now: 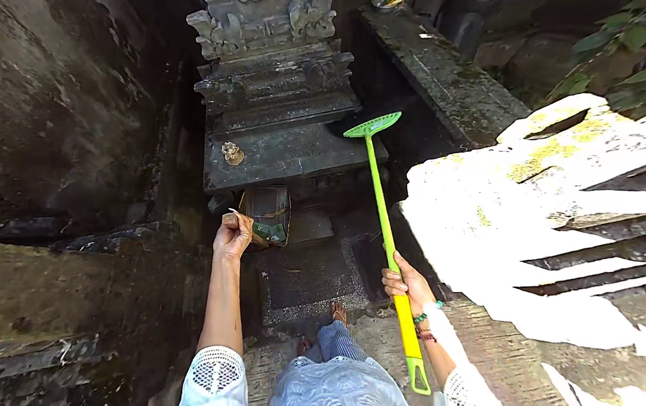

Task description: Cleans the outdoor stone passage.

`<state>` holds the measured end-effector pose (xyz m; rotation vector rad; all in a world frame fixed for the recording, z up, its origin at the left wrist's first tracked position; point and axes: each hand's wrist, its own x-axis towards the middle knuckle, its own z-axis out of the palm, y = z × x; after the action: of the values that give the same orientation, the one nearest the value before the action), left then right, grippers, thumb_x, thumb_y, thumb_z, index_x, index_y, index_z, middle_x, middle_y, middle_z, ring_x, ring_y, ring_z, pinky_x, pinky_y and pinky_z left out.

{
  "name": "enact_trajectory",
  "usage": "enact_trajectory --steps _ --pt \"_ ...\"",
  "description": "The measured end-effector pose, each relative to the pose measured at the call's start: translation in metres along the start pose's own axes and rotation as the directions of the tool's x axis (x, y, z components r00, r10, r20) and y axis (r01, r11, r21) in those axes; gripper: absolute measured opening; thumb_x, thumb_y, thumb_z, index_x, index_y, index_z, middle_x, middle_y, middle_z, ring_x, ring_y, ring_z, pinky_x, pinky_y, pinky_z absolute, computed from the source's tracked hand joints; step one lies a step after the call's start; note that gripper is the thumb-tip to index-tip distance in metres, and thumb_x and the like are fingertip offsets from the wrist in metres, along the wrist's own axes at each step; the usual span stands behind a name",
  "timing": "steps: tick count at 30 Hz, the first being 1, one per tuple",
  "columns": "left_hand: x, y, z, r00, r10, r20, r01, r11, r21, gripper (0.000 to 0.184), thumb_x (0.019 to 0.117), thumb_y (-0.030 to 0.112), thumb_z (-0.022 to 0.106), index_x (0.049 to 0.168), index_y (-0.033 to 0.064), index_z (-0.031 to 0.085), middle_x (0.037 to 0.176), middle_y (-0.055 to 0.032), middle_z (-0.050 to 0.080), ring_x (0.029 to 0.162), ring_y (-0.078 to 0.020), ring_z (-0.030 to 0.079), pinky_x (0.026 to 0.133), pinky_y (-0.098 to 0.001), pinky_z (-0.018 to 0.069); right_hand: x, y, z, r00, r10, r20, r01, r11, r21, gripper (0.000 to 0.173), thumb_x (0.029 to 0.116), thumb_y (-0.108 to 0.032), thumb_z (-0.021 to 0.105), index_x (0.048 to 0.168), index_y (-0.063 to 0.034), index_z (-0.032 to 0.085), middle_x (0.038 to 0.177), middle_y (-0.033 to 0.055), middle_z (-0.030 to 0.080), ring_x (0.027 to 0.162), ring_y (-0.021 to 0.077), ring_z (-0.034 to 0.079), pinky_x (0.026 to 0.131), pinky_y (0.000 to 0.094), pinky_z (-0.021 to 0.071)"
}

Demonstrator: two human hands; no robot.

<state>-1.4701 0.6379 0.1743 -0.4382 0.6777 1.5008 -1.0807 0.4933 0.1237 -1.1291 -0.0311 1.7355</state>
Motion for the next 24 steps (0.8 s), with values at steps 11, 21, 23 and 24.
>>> enact_trajectory --steps 11,21,23,24 --pt "0.001 0.0 0.001 1.0 0.011 0.013 -0.01 0.998 -0.057 0.022 0.1046 0.03 0.048 0.106 0.0091 0.055 0.087 -0.0086 0.063 0.075 -0.0158 0.068 0.063 -0.0223 0.0583 -0.085 0.028 -0.047 0.981 0.164 0.102 -0.143 0.973 -0.182 0.045 0.1122 -0.046 0.029 0.149 -0.0229 0.042 0.055 -0.0086 0.037 0.034 -0.0024 0.034 0.03 0.0136 0.0314" --pt "-0.005 -0.001 -0.005 0.999 -0.021 0.045 0.024 0.998 -0.055 0.021 0.1053 0.027 0.048 0.108 0.0078 0.055 0.092 -0.0104 0.063 0.079 -0.0172 0.068 0.069 -0.0223 0.0583 -0.019 0.011 -0.008 0.965 -0.232 -0.124 0.001 0.474 -0.881 0.057 0.1137 -0.03 0.036 0.166 -0.0252 0.015 0.068 0.0057 0.05 0.044 0.0147 0.048 0.039 0.0319 0.045" --pt "-0.003 -0.001 -0.008 0.999 -0.003 0.048 0.004 1.0 -0.026 0.021 0.1062 0.028 0.048 0.11 0.0083 0.055 0.093 -0.0105 0.063 0.08 -0.0175 0.067 0.071 -0.0226 0.058 -0.001 0.03 0.0 0.977 -0.191 -0.094 -0.009 0.404 -0.915 0.058 0.1137 -0.031 0.036 0.167 -0.0258 0.012 0.071 0.0072 0.051 0.044 0.0156 0.048 0.04 0.033 0.0461" --pt "-0.002 0.0 -0.008 0.999 -0.003 0.052 0.005 1.0 -0.027 0.021 0.1063 0.028 0.047 0.11 0.0084 0.055 0.093 -0.0107 0.063 0.081 -0.0178 0.067 0.071 -0.0228 0.0582 0.002 0.038 0.002 0.982 -0.171 -0.076 -0.005 0.381 -0.925 0.058 0.1135 -0.031 0.036 0.167 -0.0264 0.013 0.071 0.0081 0.052 0.044 0.0163 0.048 0.041 0.0337 0.0465"
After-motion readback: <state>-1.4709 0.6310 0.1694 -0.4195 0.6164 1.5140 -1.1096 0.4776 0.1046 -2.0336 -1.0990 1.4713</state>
